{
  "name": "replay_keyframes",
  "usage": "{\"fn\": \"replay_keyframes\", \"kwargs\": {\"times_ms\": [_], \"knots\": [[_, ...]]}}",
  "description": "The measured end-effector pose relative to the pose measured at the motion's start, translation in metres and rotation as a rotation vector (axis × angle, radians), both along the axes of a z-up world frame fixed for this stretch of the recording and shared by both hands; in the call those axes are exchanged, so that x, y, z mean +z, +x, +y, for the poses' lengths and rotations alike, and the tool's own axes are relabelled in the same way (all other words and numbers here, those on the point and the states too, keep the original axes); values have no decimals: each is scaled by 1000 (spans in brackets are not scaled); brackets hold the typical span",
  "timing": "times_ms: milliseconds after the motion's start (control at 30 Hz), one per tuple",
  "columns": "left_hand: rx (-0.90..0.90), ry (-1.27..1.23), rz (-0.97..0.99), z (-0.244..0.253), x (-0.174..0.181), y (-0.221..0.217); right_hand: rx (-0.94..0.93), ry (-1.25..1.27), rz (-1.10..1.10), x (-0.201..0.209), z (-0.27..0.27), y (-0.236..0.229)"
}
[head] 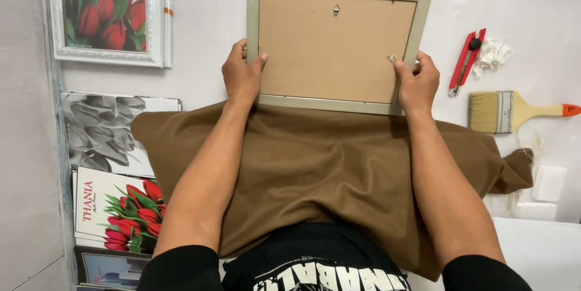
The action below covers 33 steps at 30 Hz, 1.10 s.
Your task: Applying adhesive to a picture frame, spreading it with a brush, and cleaning the glass surface.
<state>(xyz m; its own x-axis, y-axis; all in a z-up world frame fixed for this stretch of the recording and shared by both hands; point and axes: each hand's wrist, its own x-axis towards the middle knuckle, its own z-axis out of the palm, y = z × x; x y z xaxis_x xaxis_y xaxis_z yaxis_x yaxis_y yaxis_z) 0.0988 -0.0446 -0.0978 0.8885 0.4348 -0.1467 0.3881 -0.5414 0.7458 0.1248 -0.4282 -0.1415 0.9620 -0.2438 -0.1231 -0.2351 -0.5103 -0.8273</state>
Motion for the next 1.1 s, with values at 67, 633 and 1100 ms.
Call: {"fn": "replay_keyframes", "kwargs": {"times_ms": [67, 633, 1100], "knots": [[-7, 20, 43, 6, -17, 2, -1, -29, 47, -8, 2, 2], [-73, -13, 92, 13, -38, 0, 103, -158, 162, -3, 12, 2], [-91, 109, 179, 11, -45, 2, 169, -351, 203, -2, 12, 7]]}}
